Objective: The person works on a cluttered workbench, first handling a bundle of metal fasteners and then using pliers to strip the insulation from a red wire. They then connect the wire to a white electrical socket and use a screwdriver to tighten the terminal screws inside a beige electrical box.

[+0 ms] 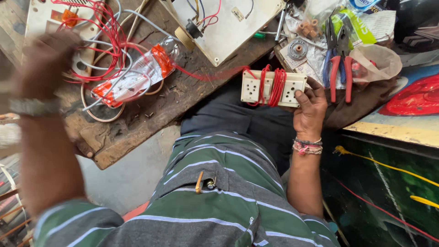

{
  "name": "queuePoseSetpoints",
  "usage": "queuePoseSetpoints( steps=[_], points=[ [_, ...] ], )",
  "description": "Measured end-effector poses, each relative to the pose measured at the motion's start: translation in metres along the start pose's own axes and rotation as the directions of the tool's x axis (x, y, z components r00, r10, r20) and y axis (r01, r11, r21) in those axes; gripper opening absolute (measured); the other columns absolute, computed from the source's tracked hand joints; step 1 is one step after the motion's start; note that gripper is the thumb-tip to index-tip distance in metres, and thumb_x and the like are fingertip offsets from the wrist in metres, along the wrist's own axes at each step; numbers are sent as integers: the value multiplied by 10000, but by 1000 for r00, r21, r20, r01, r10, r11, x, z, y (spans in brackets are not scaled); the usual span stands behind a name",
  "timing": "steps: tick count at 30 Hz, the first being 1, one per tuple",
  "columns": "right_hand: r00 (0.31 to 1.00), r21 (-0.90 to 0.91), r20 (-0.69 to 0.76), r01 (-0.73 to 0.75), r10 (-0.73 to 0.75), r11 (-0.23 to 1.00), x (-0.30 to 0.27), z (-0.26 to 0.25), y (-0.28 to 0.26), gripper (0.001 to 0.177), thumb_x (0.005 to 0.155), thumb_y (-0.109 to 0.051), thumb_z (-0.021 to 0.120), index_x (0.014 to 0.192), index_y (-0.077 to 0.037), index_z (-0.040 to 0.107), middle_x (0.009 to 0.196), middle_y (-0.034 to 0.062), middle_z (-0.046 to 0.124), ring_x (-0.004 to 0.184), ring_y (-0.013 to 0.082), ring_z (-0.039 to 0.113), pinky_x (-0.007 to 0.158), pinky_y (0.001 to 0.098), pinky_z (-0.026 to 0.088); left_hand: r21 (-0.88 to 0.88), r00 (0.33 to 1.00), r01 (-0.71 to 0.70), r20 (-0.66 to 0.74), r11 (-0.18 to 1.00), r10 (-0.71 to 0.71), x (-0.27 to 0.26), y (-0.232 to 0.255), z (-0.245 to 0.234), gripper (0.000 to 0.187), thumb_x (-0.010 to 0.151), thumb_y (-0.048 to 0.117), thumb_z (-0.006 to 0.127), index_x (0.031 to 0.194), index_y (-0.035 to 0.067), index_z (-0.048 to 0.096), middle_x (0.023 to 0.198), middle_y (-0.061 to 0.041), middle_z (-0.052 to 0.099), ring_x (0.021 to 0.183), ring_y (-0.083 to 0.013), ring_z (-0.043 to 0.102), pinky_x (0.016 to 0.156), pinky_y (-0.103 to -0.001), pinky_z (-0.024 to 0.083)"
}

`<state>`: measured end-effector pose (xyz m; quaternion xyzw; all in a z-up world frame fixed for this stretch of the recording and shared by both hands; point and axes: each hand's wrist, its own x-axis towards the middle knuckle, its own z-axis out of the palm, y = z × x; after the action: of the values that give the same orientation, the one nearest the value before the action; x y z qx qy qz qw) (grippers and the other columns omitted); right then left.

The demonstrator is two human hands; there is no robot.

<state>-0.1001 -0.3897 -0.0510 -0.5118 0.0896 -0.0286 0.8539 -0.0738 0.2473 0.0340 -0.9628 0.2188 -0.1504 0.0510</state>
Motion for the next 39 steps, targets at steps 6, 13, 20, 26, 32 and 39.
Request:
queuePoseSetpoints(
  steps=[6,13,20,26,32,39],
  points=[
    [999,99,31,-46,43,994,-7,15,18,530,915,12,764,1398,16,544,1265,143,687,1159,225,690,1048,370,577,-12,824,564,-51,826,-564,15,15,23,410,782,97,802,1174,33,703,1132,-148,669,1104,-342,634,1014,-460,522],
    [993,56,63,-100,97,993,-22,58,24,538,920,-42,787,1395,-22,535,1239,138,673,1096,204,680,936,357,591,-829,942,212,33,517,-333,41,282,9,904,812,302,932,1485,78,371,1382,-213,573,1261,-371,602,1067,-481,486],
    [986,139,69,-159,151,977,-19,86,18,514,924,-127,722,1369,-60,473,1216,143,674,1081,288,706,781,541,661,-794,761,483,589,-368,-272,44,318,31,1249,757,243,879,1619,124,-17,1518,-217,460,1348,-312,556,1099,-450,462],
    [974,204,89,-221,207,954,-24,105,36,515,905,-128,730,1350,-53,481,1227,123,658,1085,278,710,780,538,623,-673,804,375,578,-637,-138,60,344,56,610,860,149,848,1377,-2,561,1303,-147,651,1155,-188,632,989,-339,516],
    [998,3,30,64,-64,998,-12,62,43,535,925,-58,801,1374,0,516,1176,145,692,1072,227,697,891,391,627,-652,692,706,718,-276,73,47,298,44,315,997,369,647,880,81,703,588,73,447,497,-73,375,454,-294,274],
    [999,71,43,-12,9,997,-6,18,29,516,931,-32,779,1378,4,524,1213,142,695,1082,227,706,900,365,632,-662,501,488,746,-570,-438,17,112,49,419,1041,401,677,750,191,460,578,64,373,460,-79,347,413,-279,243]
  ],
)
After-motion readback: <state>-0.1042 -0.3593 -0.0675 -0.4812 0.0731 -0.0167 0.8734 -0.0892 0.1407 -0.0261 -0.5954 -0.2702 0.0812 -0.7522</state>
